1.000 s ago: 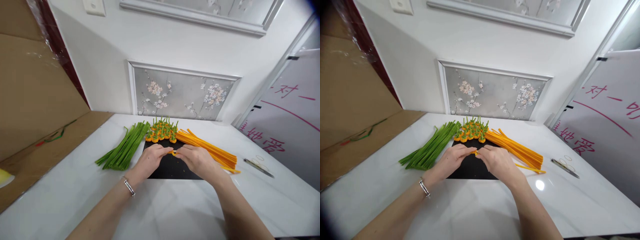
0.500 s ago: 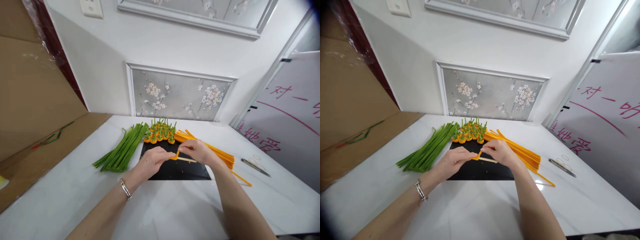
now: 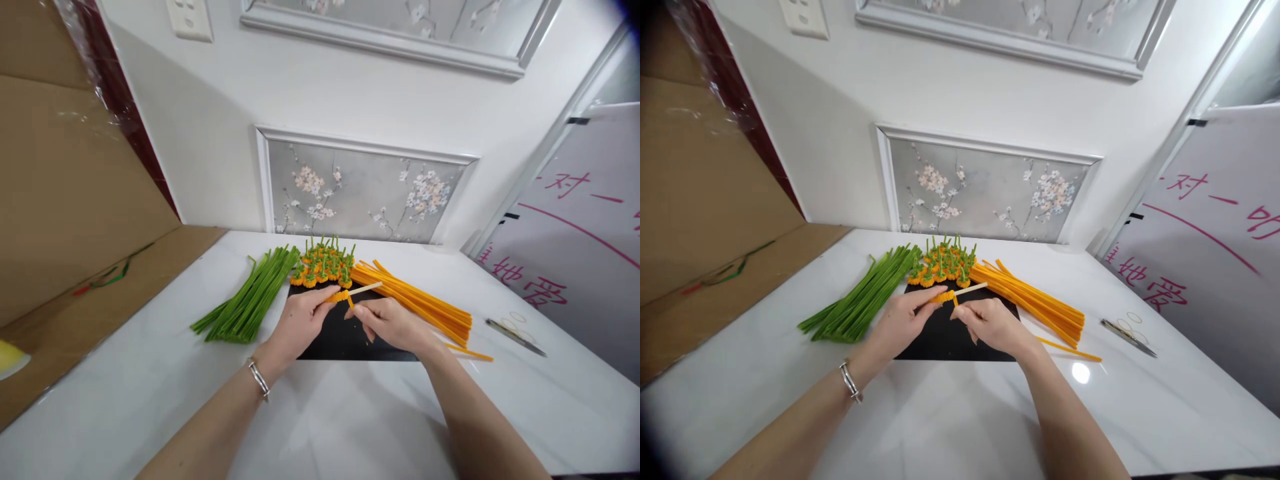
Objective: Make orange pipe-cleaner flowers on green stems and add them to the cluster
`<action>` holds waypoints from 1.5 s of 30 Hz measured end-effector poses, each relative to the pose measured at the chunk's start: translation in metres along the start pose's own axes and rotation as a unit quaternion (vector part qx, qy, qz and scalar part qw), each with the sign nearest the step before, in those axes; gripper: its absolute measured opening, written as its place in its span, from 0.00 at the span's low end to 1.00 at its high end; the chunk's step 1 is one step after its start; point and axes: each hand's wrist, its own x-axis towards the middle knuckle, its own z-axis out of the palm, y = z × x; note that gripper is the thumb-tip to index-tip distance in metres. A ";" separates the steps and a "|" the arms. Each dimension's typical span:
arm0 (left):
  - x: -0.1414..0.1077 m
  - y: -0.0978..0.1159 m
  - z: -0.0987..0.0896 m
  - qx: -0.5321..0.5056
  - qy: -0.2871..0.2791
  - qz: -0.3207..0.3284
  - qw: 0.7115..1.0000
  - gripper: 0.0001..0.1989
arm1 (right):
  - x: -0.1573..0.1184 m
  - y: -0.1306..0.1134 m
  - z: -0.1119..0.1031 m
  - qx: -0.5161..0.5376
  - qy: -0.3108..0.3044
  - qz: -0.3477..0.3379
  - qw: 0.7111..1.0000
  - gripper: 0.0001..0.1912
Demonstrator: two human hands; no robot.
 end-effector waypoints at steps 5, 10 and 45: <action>-0.001 0.002 0.000 0.095 -0.044 0.039 0.994 0.09 | 0.007 0.010 0.017 0.126 0.045 0.102 0.986 0.28; -0.001 0.001 0.001 0.071 -0.053 0.058 0.994 0.10 | 0.008 0.005 0.025 0.186 0.066 0.112 0.974 0.28; -0.002 0.006 -0.005 0.180 -0.091 0.000 0.979 0.10 | -0.010 -0.008 0.017 -0.232 0.064 -0.096 0.966 0.12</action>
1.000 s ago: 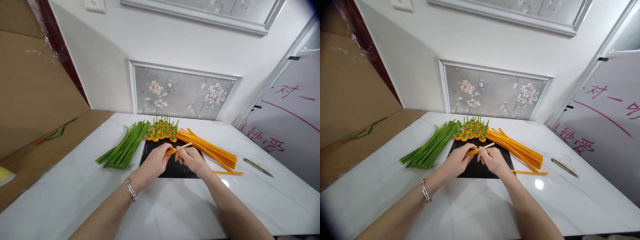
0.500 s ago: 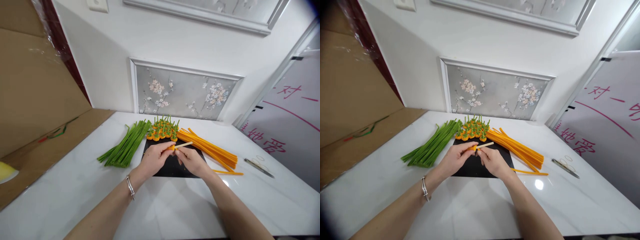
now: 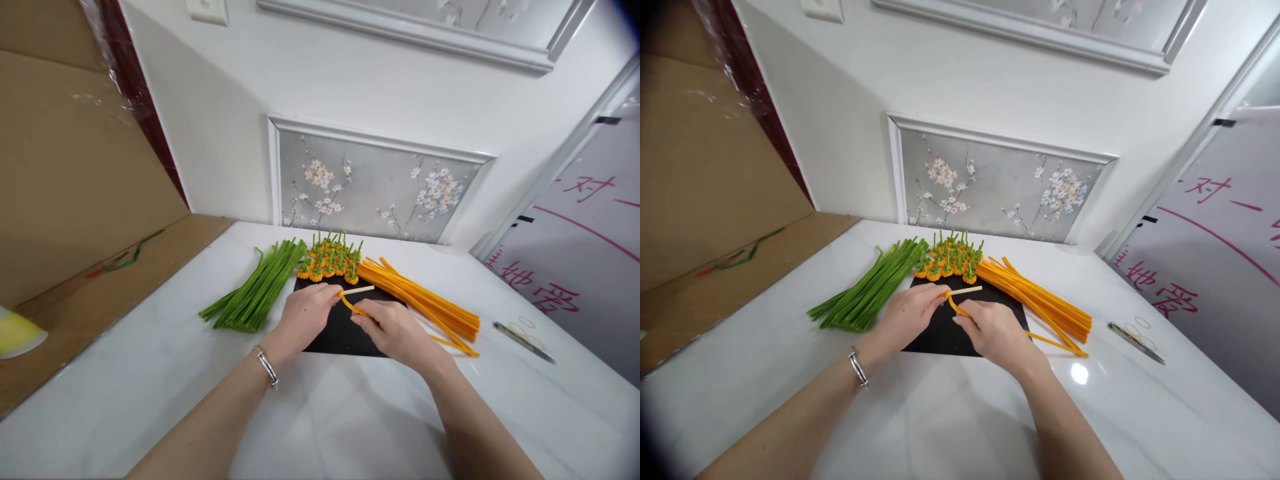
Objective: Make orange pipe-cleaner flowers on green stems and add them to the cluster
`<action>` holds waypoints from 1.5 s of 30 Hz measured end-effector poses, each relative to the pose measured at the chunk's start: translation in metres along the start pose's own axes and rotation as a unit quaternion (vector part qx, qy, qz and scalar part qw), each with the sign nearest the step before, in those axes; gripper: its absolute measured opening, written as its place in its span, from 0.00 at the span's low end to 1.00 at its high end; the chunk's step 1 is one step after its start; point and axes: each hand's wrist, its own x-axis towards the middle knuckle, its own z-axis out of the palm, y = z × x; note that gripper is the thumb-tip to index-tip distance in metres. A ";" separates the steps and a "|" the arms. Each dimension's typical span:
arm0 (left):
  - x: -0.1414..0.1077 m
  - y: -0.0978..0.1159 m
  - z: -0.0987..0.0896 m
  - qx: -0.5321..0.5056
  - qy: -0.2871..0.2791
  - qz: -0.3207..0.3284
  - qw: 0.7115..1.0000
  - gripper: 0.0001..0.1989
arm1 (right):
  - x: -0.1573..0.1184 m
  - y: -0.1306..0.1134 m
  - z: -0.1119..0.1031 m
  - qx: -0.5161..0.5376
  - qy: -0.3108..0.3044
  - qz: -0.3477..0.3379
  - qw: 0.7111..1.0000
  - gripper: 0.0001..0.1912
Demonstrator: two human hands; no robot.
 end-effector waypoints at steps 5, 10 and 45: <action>0.000 0.001 -0.001 0.024 -0.013 0.053 0.998 0.09 | 0.007 0.006 -0.001 0.014 0.145 -0.023 0.989 0.11; 0.000 0.002 0.000 0.025 -0.020 0.098 0.995 0.09 | 0.019 0.018 -0.010 0.078 0.196 -0.015 0.977 0.07; -0.001 0.003 -0.002 0.028 0.043 0.069 0.996 0.11 | 0.001 -0.007 -0.024 0.008 -0.063 0.006 0.998 0.13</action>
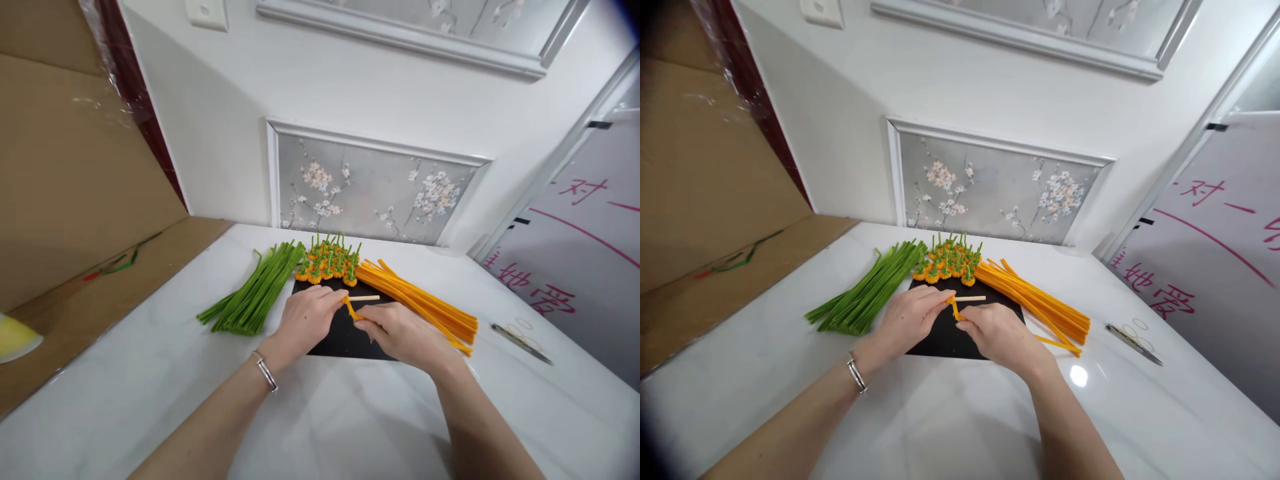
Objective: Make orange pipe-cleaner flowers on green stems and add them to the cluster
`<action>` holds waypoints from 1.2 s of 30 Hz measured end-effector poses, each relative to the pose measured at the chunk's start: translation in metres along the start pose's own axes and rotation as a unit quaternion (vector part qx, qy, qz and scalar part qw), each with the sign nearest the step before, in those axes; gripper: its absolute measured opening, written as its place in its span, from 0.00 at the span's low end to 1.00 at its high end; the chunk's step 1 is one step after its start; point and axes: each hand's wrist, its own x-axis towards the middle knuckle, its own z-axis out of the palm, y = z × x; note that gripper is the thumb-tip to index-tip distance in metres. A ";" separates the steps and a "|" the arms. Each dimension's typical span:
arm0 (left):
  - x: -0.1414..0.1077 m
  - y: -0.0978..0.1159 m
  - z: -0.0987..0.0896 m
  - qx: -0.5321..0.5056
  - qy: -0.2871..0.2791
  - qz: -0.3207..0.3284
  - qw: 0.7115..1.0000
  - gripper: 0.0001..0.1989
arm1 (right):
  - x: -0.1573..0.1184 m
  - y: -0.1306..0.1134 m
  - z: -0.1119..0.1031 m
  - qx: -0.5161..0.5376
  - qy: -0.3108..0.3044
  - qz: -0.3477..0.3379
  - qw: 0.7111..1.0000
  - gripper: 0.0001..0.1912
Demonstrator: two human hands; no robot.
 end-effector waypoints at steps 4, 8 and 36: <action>0.000 -0.001 0.000 -0.044 0.001 0.002 0.999 0.11 | 0.000 0.002 0.000 -0.002 0.021 -0.009 1.000 0.13; 0.000 -0.003 0.001 -0.039 0.007 0.002 0.999 0.11 | -0.001 0.002 0.000 -0.031 0.030 -0.026 0.999 0.14; 0.000 0.001 0.004 -0.114 0.054 0.074 0.989 0.09 | 0.014 0.042 -0.003 0.178 0.039 0.034 0.983 0.16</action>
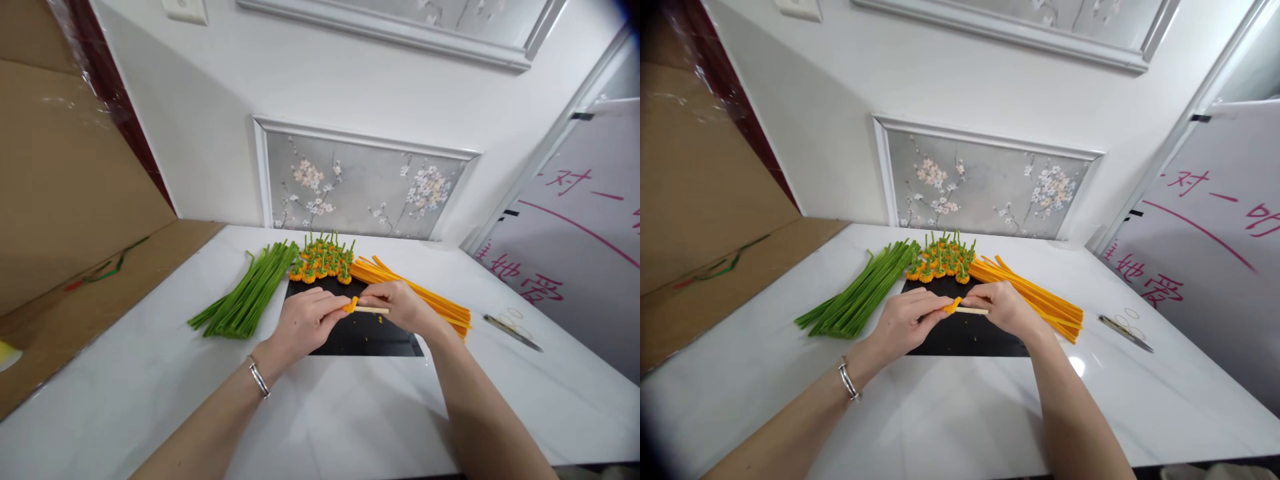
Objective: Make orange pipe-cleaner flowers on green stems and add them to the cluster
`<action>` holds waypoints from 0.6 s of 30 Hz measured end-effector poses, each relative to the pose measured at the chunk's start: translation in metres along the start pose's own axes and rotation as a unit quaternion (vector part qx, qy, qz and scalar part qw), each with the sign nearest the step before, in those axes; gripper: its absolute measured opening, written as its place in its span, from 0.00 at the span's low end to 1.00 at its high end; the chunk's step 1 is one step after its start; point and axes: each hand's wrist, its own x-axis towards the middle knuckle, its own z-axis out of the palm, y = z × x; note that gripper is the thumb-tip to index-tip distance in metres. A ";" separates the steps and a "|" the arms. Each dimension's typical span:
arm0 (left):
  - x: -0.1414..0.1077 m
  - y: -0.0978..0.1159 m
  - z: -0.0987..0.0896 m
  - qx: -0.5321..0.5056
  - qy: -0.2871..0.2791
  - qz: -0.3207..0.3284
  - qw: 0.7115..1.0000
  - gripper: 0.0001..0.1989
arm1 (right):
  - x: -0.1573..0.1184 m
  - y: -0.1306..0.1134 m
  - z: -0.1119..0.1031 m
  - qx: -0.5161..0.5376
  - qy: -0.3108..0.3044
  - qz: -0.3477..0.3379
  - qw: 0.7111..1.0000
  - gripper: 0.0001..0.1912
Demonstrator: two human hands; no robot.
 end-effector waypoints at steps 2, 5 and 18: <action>0.000 0.000 0.000 -0.015 0.007 -0.021 1.000 0.09 | -0.001 0.000 0.002 0.001 -0.009 0.006 1.000 0.16; 0.000 0.001 0.000 -0.029 0.019 -0.056 0.998 0.13 | -0.003 0.000 0.007 0.001 -0.010 0.024 1.000 0.16; -0.001 -0.003 0.001 0.095 -0.091 -0.138 0.982 0.10 | -0.010 -0.015 0.030 -0.140 -0.026 -0.059 0.988 0.18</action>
